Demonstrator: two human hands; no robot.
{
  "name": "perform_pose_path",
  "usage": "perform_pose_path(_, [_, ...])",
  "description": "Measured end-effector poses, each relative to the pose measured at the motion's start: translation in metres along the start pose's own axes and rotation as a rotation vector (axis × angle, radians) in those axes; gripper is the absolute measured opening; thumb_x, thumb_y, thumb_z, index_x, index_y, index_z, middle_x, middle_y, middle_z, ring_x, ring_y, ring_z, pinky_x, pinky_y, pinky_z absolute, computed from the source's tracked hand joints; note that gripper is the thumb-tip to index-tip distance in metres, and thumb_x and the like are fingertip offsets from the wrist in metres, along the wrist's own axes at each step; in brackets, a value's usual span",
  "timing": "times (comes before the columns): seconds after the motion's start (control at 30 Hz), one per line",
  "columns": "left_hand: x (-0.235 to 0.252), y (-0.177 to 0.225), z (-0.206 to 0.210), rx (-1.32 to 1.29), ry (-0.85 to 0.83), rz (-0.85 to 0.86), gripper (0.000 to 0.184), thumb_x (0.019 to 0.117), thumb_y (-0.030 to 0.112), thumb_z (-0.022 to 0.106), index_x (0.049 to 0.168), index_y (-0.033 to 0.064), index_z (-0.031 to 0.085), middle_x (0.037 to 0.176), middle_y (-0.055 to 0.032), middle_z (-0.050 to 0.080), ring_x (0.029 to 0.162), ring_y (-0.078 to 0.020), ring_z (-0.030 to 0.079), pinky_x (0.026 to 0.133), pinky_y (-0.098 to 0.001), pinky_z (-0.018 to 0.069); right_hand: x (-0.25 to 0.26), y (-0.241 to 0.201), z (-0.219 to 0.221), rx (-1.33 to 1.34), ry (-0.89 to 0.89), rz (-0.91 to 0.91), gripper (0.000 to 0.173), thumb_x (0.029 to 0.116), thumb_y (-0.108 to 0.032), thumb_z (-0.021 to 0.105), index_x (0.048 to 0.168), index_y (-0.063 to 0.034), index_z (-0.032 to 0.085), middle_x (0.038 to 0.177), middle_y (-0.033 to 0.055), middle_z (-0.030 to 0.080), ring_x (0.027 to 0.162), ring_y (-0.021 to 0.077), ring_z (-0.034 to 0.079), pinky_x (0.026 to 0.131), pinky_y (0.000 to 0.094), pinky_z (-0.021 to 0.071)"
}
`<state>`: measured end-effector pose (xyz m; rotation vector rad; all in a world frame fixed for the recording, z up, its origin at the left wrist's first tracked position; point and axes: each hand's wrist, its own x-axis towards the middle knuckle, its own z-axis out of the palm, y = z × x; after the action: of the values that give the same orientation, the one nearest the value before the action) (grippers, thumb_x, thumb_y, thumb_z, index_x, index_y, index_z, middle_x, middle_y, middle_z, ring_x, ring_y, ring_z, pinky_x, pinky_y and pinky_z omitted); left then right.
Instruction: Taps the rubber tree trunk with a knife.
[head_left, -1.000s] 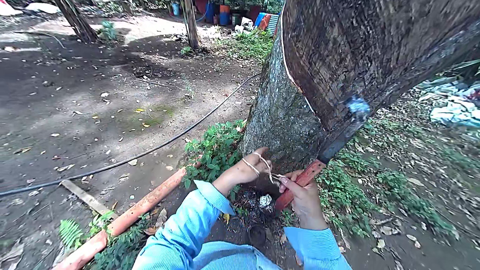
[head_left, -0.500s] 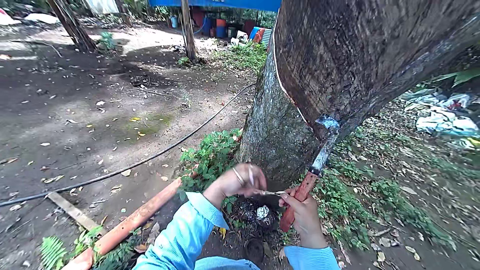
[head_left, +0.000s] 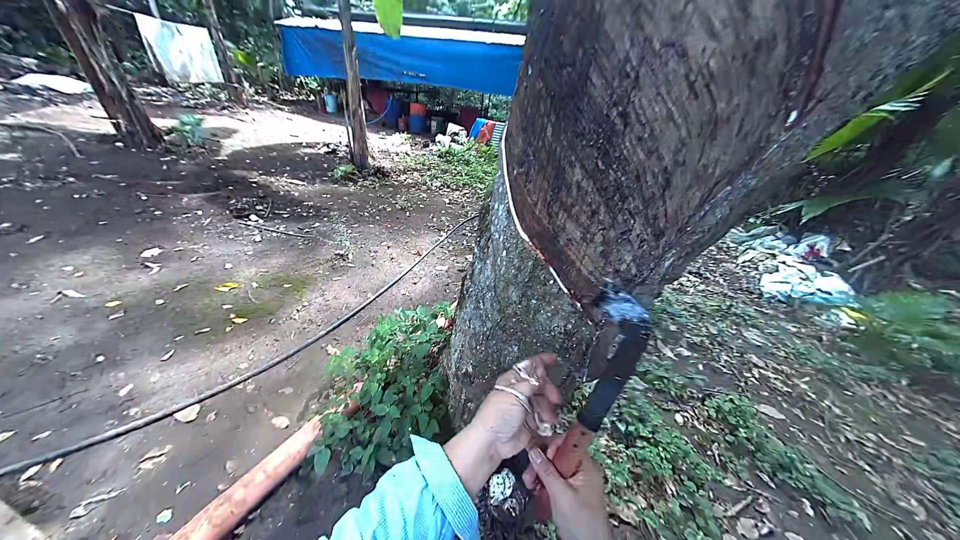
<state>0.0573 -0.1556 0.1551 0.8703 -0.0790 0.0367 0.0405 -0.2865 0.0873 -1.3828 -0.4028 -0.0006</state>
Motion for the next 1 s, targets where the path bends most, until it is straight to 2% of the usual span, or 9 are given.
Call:
perform_pose_path(0.07, [0.016, 0.011, 0.015, -0.051, 0.031, 0.064, 0.036, 0.1085, 0.008, 0.023, 0.127, 0.0057, 0.053, 0.057, 0.0121, 0.044, 0.042, 0.0021, 0.040, 0.042, -0.0133, 0.0379, 0.007, -0.003, -0.016, -0.051, 0.023, -0.028, 0.013, 0.0914, 0.003, 0.058, 0.103, 0.0001, 0.054, 0.079, -0.0044, 0.071, 0.054, 0.0013, 0.063, 0.053, 0.0194, 0.0571])
perform_pose_path(0.17, [0.037, 0.027, 0.041, 0.203, -0.010, 0.173, 0.033, 0.1074, 0.011, 0.029, 0.124, 0.0033, 0.056, 0.065, 0.0105, 0.048, 0.048, 0.0029, 0.039, 0.046, -0.0132, 0.0361, 0.024, -0.015, -0.047, -0.152, 0.086, -0.022, 0.018, 0.0948, -0.005, 0.054, 0.110, 0.0021, 0.048, 0.063, -0.0090, 0.057, 0.046, -0.0014, 0.052, 0.047, 0.0176, 0.0494])
perform_pose_path(0.33, [0.065, 0.020, 0.128, 0.592, -0.206, 0.250, 0.056, 0.1014, 0.010, 0.051, 0.150, -0.0108, 0.031, 0.132, -0.0174, 0.057, 0.098, -0.0074, 0.060, 0.086, -0.0249, 0.0500, 0.067, -0.041, -0.092, -0.388, 0.177, -0.207, 0.044, 0.0939, -0.010, 0.056, 0.130, 0.0125, 0.044, 0.075, -0.0016, 0.055, 0.052, -0.0012, 0.052, 0.051, 0.0196, 0.0498])
perform_pose_path(0.5, [0.112, -0.008, 0.194, 0.657, -0.132, 0.413, 0.057, 0.0998, 0.011, 0.062, 0.147, -0.0108, 0.039, 0.134, -0.0227, 0.060, 0.114, -0.0171, 0.062, 0.099, -0.0300, 0.0499, 0.107, -0.076, -0.138, -0.569, 0.155, -0.478, 0.062, 0.0912, -0.007, 0.054, 0.141, 0.0226, 0.032, 0.103, 0.0146, 0.065, 0.079, -0.0037, 0.062, 0.073, 0.0165, 0.0544])
perform_pose_path(0.63, [0.148, -0.028, 0.220, 0.480, -0.124, 0.500, 0.037, 0.1040, 0.005, 0.047, 0.138, -0.0087, 0.046, 0.092, -0.0052, 0.061, 0.078, -0.0055, 0.062, 0.075, -0.0223, 0.0551, 0.142, -0.090, -0.174, -0.616, 0.056, -0.661, 0.066, 0.0941, -0.011, 0.055, 0.142, 0.0258, 0.029, 0.119, 0.0195, 0.066, 0.101, -0.0073, 0.064, 0.093, 0.0125, 0.0515])
perform_pose_path(0.73, [0.169, -0.022, 0.231, 0.444, -0.109, 0.613, 0.033, 0.1054, 0.006, 0.044, 0.135, -0.0071, 0.049, 0.082, 0.0009, 0.053, 0.064, 0.0004, 0.053, 0.062, -0.0175, 0.0507, 0.159, -0.084, -0.191, -0.635, -0.006, -0.723, 0.075, 0.1031, -0.026, 0.052, 0.152, 0.0188, 0.018, 0.122, 0.0193, 0.064, 0.076, -0.0066, 0.061, 0.070, 0.0141, 0.0541])
perform_pose_path(0.8, [0.180, -0.019, 0.235, 0.473, -0.099, 0.642, 0.036, 0.1053, 0.007, 0.046, 0.139, -0.0078, 0.047, 0.081, -0.0001, 0.054, 0.061, 0.0000, 0.051, 0.059, -0.0177, 0.0479, 0.164, -0.079, -0.195, -0.604, 0.001, -0.715, 0.075, 0.1081, -0.036, 0.046, 0.157, 0.0125, 0.015, 0.120, 0.0151, 0.066, 0.071, -0.0079, 0.057, 0.067, 0.0132, 0.0520])
perform_pose_path(0.9, [0.188, -0.023, 0.238, 0.496, -0.108, 0.681, 0.047, 0.1056, 0.008, 0.045, 0.148, -0.0117, 0.036, 0.092, -0.0036, 0.057, 0.065, 0.0030, 0.049, 0.062, -0.0145, 0.0454, 0.172, -0.074, -0.196, -0.434, 0.004, -0.661, 0.071, 0.1094, -0.047, 0.038, 0.160, 0.0002, 0.020, 0.098, -0.0061, 0.067, 0.060, -0.0119, 0.050, 0.055, 0.0103, 0.0482])
perform_pose_path(1.0, [0.193, -0.026, 0.237, 0.525, -0.075, 0.698, 0.051, 0.1063, 0.008, 0.042, 0.152, -0.0112, 0.032, 0.105, -0.0111, 0.061, 0.074, 0.0023, 0.051, 0.072, -0.0142, 0.0459, 0.176, -0.073, -0.192, -0.352, 0.001, -0.630, 0.070, 0.1092, -0.048, 0.037, 0.158, 0.0005, 0.023, 0.086, -0.0100, 0.064, 0.057, -0.0105, 0.048, 0.051, 0.0113, 0.0460])
